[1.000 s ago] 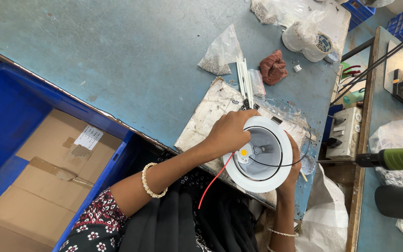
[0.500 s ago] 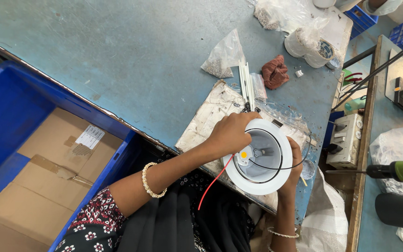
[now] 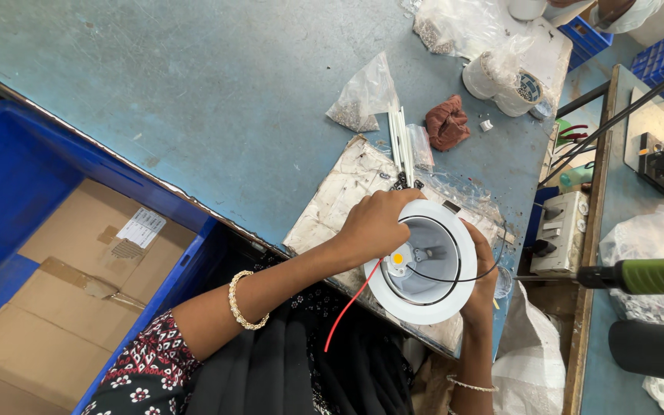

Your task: The person assembles a recessed LED light fixture by hand, connecting red and black wires to the internal LED module, arranging the wires, and securing a white plastic cover over the assembly. The person uses a hot glue gun to apply adhesive to the fixture's interior and to secure the cover in place.

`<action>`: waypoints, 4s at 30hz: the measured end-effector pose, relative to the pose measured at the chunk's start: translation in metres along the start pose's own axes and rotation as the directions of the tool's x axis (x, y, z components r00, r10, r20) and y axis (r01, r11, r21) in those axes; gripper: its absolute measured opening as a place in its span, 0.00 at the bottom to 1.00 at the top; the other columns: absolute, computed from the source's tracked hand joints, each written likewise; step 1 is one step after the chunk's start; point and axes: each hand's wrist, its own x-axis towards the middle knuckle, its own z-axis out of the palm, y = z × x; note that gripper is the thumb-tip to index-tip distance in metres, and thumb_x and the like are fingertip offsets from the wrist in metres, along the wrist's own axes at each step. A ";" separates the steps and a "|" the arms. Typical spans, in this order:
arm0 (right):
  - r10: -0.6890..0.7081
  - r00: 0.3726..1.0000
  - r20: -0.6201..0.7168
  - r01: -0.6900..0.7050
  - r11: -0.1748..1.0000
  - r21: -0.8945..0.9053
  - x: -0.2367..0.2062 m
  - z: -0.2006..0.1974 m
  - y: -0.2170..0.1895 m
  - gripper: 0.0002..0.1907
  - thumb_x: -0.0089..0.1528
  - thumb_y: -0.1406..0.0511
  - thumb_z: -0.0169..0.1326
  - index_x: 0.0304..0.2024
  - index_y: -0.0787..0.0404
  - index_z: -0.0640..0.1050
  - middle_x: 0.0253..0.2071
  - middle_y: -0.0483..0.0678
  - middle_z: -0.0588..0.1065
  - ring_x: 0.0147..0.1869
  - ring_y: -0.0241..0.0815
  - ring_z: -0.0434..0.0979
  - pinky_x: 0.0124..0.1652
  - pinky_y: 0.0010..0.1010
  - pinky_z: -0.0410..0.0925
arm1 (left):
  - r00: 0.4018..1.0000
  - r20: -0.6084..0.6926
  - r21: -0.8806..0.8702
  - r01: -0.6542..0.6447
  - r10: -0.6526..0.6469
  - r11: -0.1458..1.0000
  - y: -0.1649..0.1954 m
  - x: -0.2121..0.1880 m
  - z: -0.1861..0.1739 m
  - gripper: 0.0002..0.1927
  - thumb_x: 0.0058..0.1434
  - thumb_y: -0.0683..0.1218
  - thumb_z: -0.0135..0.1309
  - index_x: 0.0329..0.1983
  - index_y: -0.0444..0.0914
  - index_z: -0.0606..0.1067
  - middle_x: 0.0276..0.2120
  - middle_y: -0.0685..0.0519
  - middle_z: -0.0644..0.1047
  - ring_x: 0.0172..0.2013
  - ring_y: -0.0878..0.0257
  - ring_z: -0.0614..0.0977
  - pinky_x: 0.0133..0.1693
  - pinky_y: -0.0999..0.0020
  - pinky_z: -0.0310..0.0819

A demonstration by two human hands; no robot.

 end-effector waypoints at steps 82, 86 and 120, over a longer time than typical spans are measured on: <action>0.308 0.950 -0.049 -0.245 0.834 0.494 -0.045 0.012 0.006 0.30 0.63 0.70 0.57 0.67 0.69 0.66 0.57 0.53 0.75 0.58 0.40 0.77 0.57 0.32 0.71 | 0.991 -0.118 0.084 -0.056 0.066 0.995 0.001 -0.015 0.011 0.18 0.50 0.39 0.52 0.46 0.42 0.79 0.30 0.41 0.82 0.36 0.41 0.84 0.42 0.47 0.76; 0.347 0.923 -0.167 -0.215 0.824 0.524 -0.052 0.023 0.006 0.25 0.67 0.69 0.52 0.65 0.69 0.67 0.57 0.53 0.75 0.57 0.41 0.77 0.57 0.32 0.71 | 0.994 -0.095 0.080 -0.050 0.057 0.996 0.001 -0.017 0.010 0.20 0.49 0.38 0.51 0.46 0.42 0.79 0.30 0.41 0.82 0.36 0.41 0.84 0.42 0.47 0.77; 0.344 0.935 0.089 -0.292 0.886 -0.361 0.030 0.000 -0.185 0.11 0.63 0.64 0.57 0.41 0.65 0.85 0.17 0.46 0.74 0.18 0.32 0.67 0.21 0.29 0.61 | 0.955 -0.261 -0.723 -0.097 -0.140 0.684 0.027 -0.084 0.034 0.33 0.63 0.37 0.51 0.70 0.36 0.53 0.65 0.44 0.64 0.66 0.58 0.66 0.66 0.63 0.56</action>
